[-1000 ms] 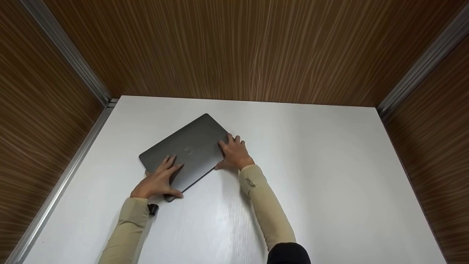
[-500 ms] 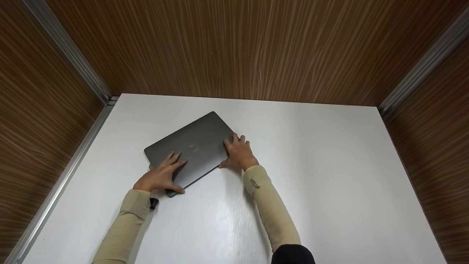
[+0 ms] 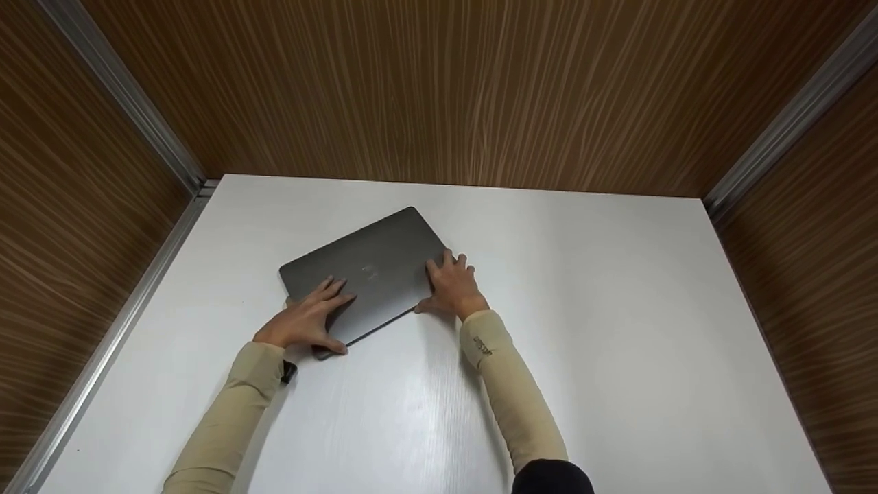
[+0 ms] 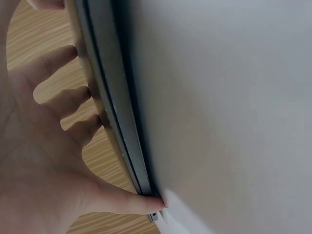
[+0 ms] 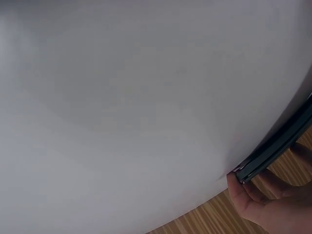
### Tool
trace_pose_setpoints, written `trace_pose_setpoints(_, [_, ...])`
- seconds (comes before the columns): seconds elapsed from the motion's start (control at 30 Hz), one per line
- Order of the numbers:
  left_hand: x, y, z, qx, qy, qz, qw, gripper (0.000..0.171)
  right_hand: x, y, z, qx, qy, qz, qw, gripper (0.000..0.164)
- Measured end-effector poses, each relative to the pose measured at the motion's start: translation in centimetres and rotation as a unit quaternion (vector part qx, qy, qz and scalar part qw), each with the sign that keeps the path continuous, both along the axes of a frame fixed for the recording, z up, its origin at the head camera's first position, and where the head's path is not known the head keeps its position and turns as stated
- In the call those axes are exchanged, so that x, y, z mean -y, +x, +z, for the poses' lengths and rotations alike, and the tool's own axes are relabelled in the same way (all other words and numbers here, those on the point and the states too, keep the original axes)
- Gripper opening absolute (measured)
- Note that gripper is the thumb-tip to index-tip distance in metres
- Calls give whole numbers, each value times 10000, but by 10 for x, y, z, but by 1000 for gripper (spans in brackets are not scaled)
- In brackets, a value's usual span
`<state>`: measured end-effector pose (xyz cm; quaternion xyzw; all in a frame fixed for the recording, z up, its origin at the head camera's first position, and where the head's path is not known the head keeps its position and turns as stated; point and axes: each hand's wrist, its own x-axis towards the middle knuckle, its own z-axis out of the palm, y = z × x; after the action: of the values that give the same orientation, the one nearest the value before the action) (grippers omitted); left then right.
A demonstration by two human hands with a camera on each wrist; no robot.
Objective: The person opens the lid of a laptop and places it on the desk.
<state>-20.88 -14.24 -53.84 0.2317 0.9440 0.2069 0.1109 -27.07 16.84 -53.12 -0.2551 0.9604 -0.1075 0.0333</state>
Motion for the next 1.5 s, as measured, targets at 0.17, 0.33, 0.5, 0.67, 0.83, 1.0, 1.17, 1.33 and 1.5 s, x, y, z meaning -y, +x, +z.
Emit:
trace_pose_setpoints(0.17, [-5,-6,2,-101,-160,-109,9998,102,-4,4,2,108,-47,-217,9997,94])
trace_pose_setpoints(0.33, [-10,-11,3,35,-250,-151,9996,102,-9,7,4,112,-102,-351,9993,93])
trace_pose_setpoints(0.5, [-14,-17,3,81,-300,-195,9993,102,-15,6,4,132,-74,-418,9990,92])
trace_pose_setpoints(0.67, [-18,-19,6,174,-369,-190,9990,102,-16,4,7,253,159,-484,9984,93])
trace_pose_setpoints(0.83, [-24,-17,8,318,-812,-225,9959,107,-14,5,10,514,588,-474,9958,96])
trace_pose_setpoints(1.0, [-30,-14,9,245,-1276,-199,9913,110,-12,6,9,624,831,-528,9932,95])
trace_pose_setpoints(1.17, [-30,-13,7,289,-1287,-194,9911,111,-9,5,11,808,906,-534,9912,97])
trace_pose_setpoints(1.33, [-31,-13,6,251,-1214,-177,9921,110,-9,3,14,901,904,-588,9901,98])
trace_pose_setpoints(1.5, [-32,-13,7,182,-1150,-71,9932,109,-7,-1,18,1035,931,-649,9881,100])
